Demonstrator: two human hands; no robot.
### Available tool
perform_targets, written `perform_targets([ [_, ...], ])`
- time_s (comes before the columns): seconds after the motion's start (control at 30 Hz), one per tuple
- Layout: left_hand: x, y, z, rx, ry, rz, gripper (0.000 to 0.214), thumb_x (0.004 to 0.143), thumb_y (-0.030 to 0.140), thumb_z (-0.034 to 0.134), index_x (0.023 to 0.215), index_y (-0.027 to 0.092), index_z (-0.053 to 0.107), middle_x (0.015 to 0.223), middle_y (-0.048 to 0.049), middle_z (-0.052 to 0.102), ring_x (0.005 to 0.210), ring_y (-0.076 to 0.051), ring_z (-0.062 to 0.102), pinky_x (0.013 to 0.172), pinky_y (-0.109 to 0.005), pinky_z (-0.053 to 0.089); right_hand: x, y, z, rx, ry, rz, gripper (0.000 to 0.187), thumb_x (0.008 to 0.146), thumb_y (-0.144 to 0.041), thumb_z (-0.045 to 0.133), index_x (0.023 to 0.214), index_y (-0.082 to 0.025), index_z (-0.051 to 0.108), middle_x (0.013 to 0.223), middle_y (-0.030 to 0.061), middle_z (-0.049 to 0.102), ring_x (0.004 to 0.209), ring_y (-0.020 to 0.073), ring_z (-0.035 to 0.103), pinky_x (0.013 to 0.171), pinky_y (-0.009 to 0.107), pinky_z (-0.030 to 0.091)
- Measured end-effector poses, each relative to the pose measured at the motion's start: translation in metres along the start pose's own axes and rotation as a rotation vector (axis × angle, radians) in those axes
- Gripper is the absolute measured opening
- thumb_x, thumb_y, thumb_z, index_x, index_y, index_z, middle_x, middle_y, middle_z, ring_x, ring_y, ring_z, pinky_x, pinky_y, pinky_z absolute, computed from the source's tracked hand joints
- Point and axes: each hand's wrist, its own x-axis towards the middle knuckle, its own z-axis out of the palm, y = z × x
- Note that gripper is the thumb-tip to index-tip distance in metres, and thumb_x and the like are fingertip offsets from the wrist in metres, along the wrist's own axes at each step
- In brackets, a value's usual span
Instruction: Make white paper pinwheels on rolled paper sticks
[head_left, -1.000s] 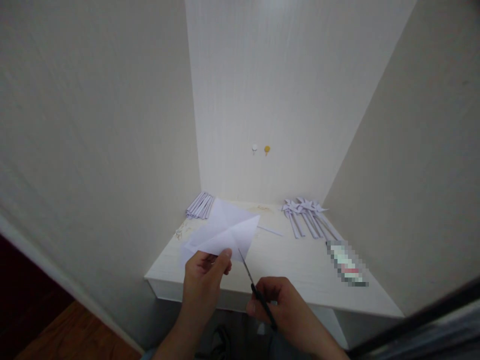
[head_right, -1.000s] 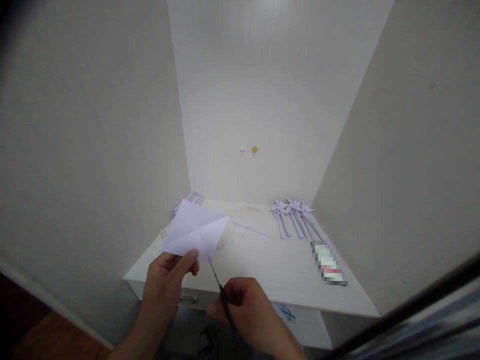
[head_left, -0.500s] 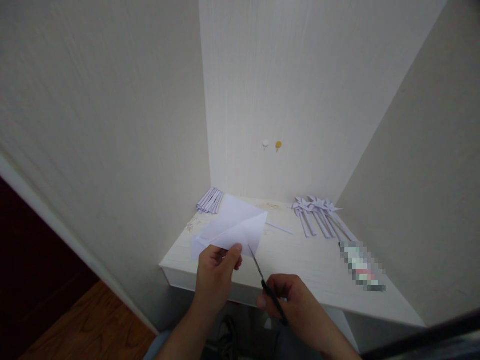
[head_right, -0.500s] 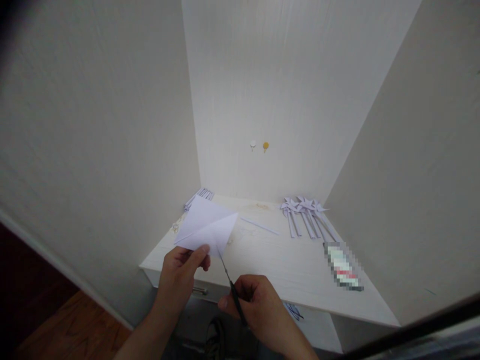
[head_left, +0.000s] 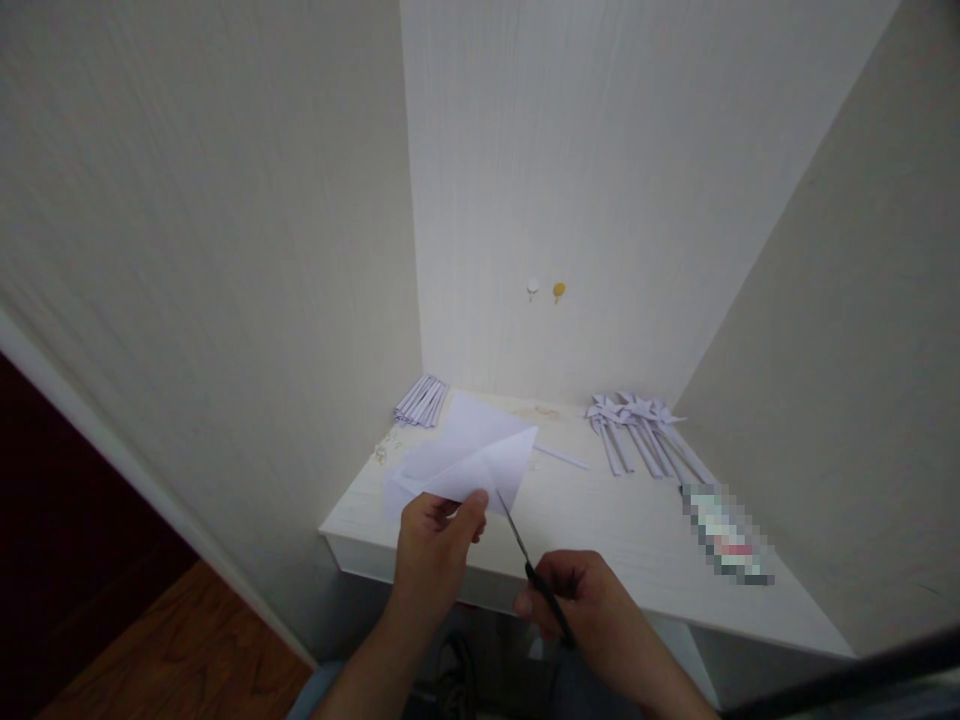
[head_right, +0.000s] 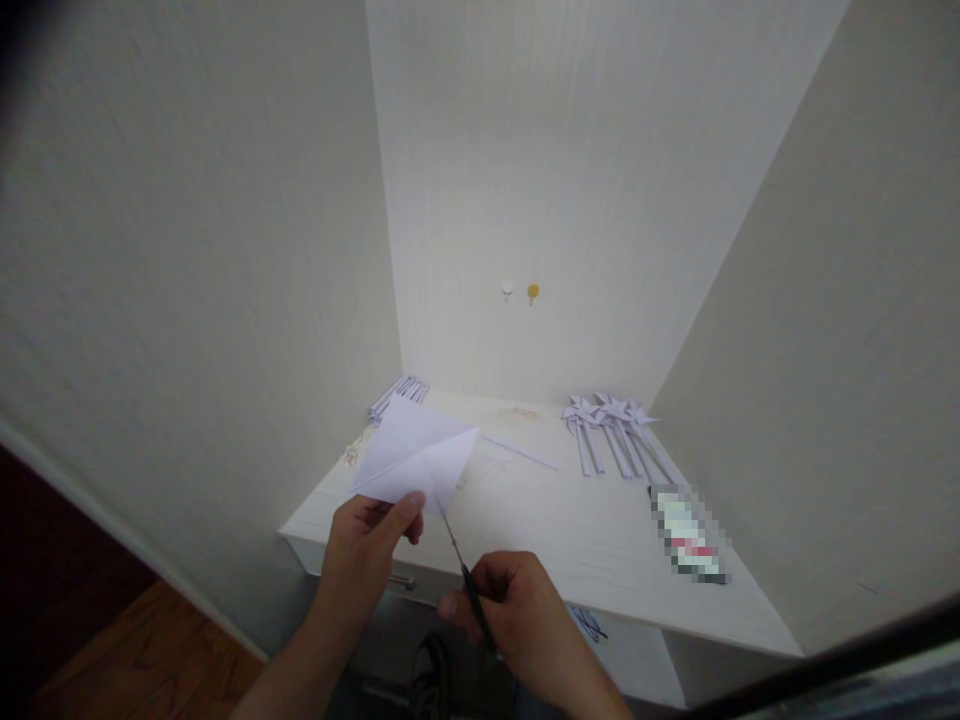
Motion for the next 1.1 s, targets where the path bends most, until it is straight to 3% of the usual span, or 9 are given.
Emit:
perform_targets([
  [0.63,-0.003,0.000,-0.001,0.044,-0.062,-0.020,0.034,0.070,0.043,0.068,0.048,0.020,0.055,0.046,0.0016,0.051,0.048,-0.012,0.046,0.048,-0.025,0.038,0.004,0.002,0.005,-0.004,0.017,-0.009,0.038,0.073,-0.046,0.074,0.059,-0.019,0.052,0.054,-0.0059,0.041,0.054,0.0100,0.032,0.051,0.026,0.023],
  [0.87,-0.003,-0.002,-0.002,0.030,-0.078,-0.011,0.035,0.071,0.043,0.068,0.048,0.020,0.055,0.046,0.0017,0.052,0.048,-0.012,0.046,0.049,-0.025,0.039,0.002,0.000,0.006,0.017,0.013,-0.003,0.043,0.073,-0.052,0.076,0.057,-0.018,0.054,0.052,-0.0052,0.043,0.052,0.0100,0.035,0.051,0.026,0.024],
  [1.1,-0.003,-0.004,-0.001,0.060,-0.090,-0.030,0.035,0.072,0.043,0.068,0.048,0.020,0.056,0.047,0.0009,0.054,0.049,-0.013,0.049,0.052,-0.026,0.040,0.002,-0.010,0.006,0.016,0.026,-0.006,0.036,0.072,-0.046,0.072,0.057,-0.019,0.052,0.052,-0.0045,0.046,0.053,0.0107,0.037,0.052,0.026,0.027],
])
